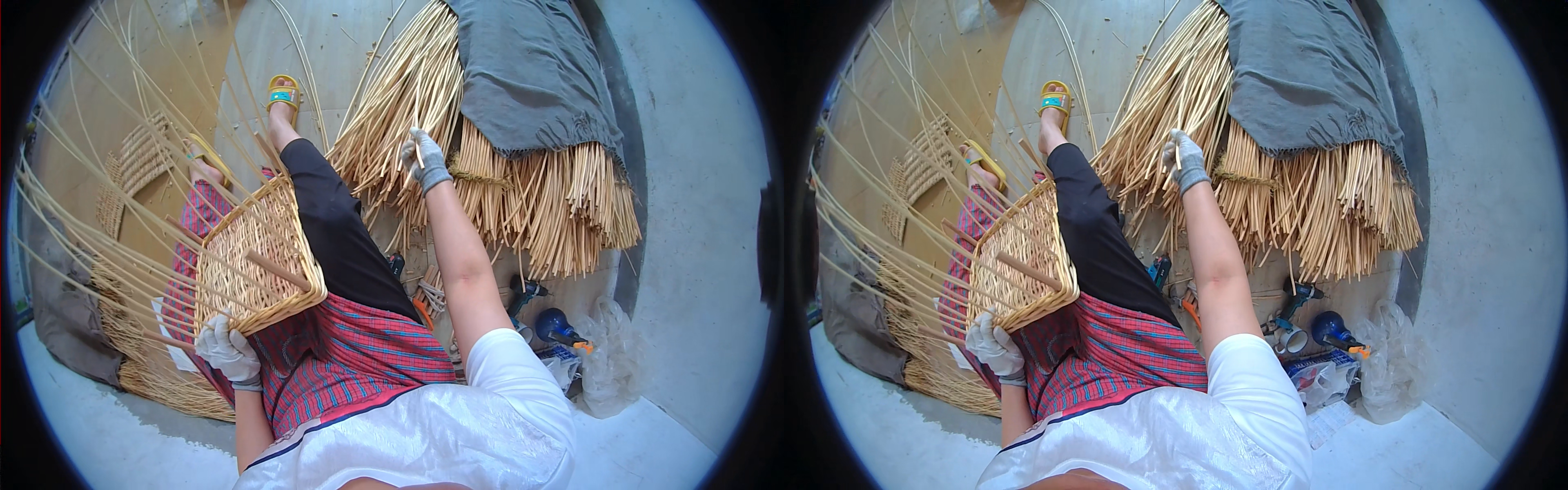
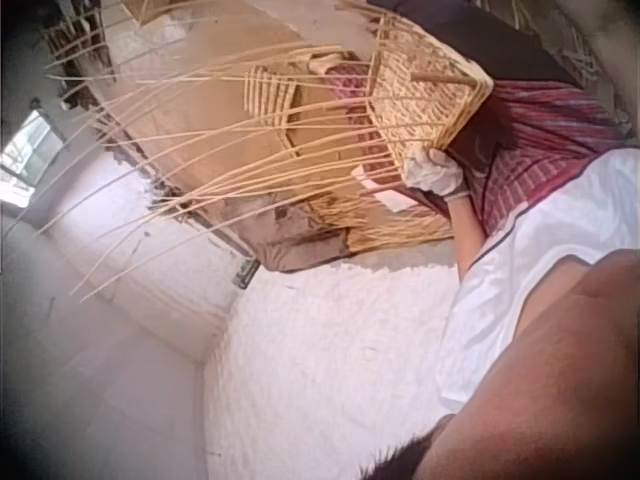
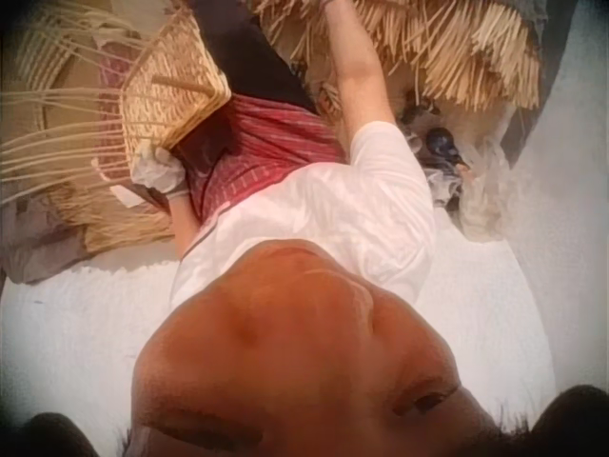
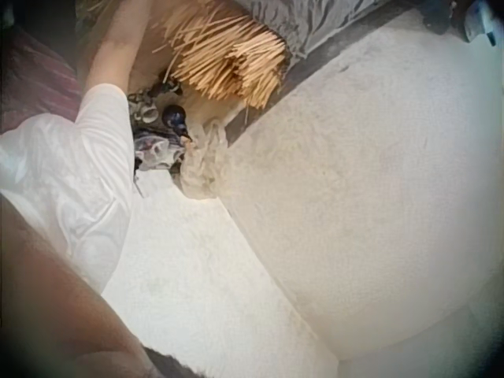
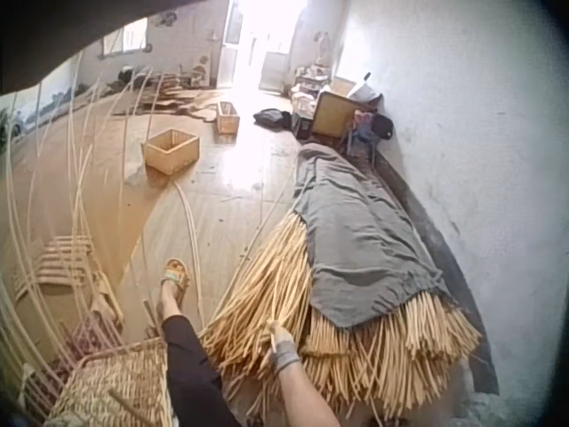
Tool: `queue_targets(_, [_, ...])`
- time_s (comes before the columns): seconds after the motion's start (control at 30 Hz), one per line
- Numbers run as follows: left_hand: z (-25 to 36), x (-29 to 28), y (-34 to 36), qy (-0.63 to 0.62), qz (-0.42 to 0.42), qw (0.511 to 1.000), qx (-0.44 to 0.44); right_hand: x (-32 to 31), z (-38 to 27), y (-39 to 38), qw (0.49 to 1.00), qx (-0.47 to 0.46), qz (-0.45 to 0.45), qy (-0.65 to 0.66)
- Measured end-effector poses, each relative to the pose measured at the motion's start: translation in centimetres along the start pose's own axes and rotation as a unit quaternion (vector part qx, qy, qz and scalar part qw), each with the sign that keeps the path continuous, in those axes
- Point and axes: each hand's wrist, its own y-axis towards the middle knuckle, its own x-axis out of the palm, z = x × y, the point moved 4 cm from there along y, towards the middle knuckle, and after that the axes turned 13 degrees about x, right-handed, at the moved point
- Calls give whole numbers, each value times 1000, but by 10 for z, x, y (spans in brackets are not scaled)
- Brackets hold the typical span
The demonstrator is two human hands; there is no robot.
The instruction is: The person is weaving a wicker basket, using flexible willow rods to form the structure and walls of the basket.
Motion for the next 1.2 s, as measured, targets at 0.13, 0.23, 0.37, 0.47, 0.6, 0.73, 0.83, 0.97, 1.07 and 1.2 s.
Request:
queue_targets(0.13, [5,-15,3,-31,-25,999,-28,11,-8,-21,983,40,75,-166])
queue_targets(0.23, [6,-19,2,-67,-9,995,-67,-1,-34,-40,988,106,-15,-112])
queue_targets(0.37, [13,-33,5,-117,72,985,-107,-18,-47,-67,980,149,-111,-69])
queue_targets(0.47, [25,-47,5,-113,119,979,-118,-31,-51,-79,972,159,-155,-73])
queue_targets(0.6, [35,-58,8,-180,146,970,-74,-21,-28,-110,970,156,-172,-76])
queue_targets(0.73, [54,-49,18,-385,108,914,-63,-16,22,-162,960,181,-211,-16])
queue_targets(0.83, [84,-34,37,-631,-9,763,-143,5,92,-247,938,220,-265,27])
queue_targets(0.97, [138,15,104,-879,-206,348,-252,17,169,-328,874,245,-416,-58])
queue_targets(1.07, [184,71,124,-845,-389,314,-191,2,199,-333,873,225,-406,-148])
queue_targets(1.2, [189,72,123,-796,-424,374,-216,-16,187,-342,889,180,-367,-205])
